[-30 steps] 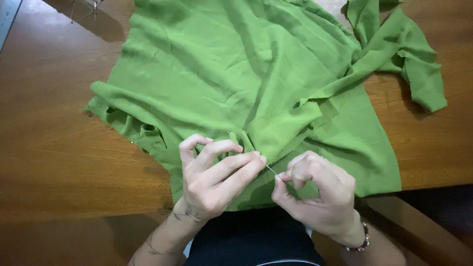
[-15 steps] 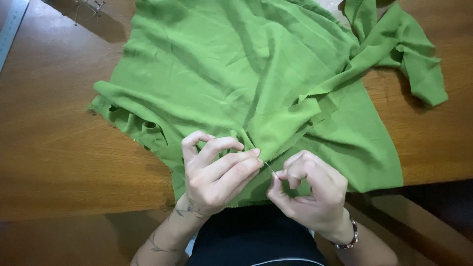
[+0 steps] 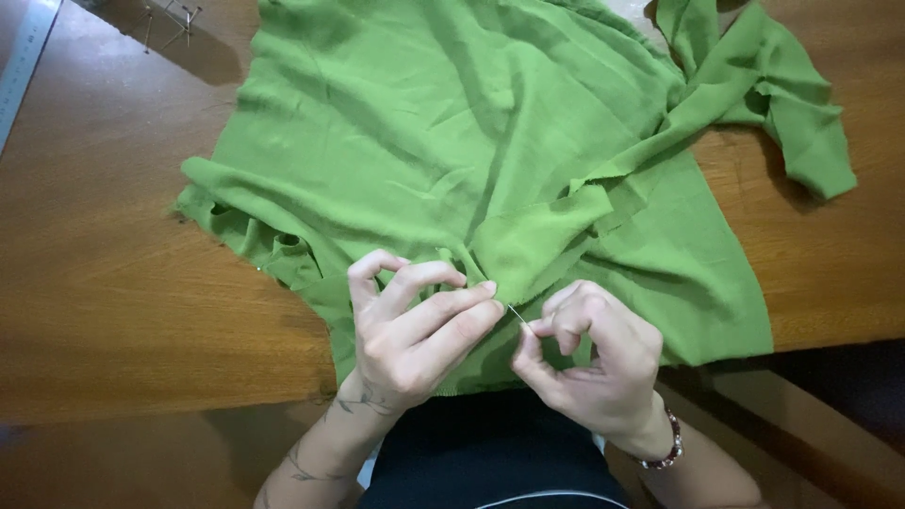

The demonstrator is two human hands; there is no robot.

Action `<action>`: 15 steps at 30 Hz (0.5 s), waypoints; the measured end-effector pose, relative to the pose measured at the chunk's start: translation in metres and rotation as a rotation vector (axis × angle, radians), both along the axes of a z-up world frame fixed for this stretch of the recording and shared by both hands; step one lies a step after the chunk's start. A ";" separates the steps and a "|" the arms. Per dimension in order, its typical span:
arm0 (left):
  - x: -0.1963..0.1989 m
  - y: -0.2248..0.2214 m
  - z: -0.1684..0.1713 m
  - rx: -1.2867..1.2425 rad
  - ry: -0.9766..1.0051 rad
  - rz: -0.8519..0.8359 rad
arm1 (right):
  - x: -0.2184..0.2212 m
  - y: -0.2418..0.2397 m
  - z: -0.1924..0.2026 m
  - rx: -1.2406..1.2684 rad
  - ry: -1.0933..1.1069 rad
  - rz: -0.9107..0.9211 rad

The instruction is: The person is aligning and pinning together layers of green fabric along a seam line on a wooden table.

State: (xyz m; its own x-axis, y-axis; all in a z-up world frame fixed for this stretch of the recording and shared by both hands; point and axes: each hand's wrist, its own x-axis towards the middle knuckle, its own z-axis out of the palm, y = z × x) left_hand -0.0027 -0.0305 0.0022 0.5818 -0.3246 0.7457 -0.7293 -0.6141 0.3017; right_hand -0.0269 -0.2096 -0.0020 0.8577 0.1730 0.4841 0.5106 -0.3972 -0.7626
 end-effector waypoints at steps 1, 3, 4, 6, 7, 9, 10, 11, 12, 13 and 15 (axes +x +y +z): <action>0.000 0.000 0.000 0.000 -0.001 0.001 | 0.000 0.000 0.000 0.000 -0.001 0.001; 0.000 0.000 0.001 -0.011 -0.004 -0.002 | 0.001 0.001 0.001 -0.018 0.004 -0.002; 0.001 -0.001 0.001 -0.011 -0.005 -0.001 | 0.001 0.001 0.000 -0.018 0.003 -0.001; 0.001 -0.002 0.001 -0.021 -0.020 0.010 | 0.002 0.002 -0.001 -0.007 -0.011 0.003; 0.001 -0.001 0.000 -0.021 -0.021 0.010 | 0.001 0.002 -0.002 -0.007 -0.012 0.004; 0.001 -0.001 0.000 -0.016 -0.012 0.010 | 0.001 0.003 -0.003 0.002 -0.022 -0.004; 0.001 -0.001 0.000 -0.015 -0.011 0.010 | 0.000 0.004 -0.004 0.003 -0.021 -0.004; 0.000 -0.001 0.001 -0.021 -0.007 0.003 | 0.000 0.004 -0.005 0.014 -0.030 -0.012; 0.001 -0.001 0.001 -0.027 -0.003 -0.005 | -0.001 0.005 -0.006 0.025 -0.040 -0.020; 0.000 -0.001 0.001 -0.026 -0.003 -0.005 | 0.000 0.005 -0.005 0.025 -0.040 -0.020; 0.000 0.000 0.000 -0.018 0.001 0.004 | 0.001 0.007 -0.005 0.030 -0.055 -0.002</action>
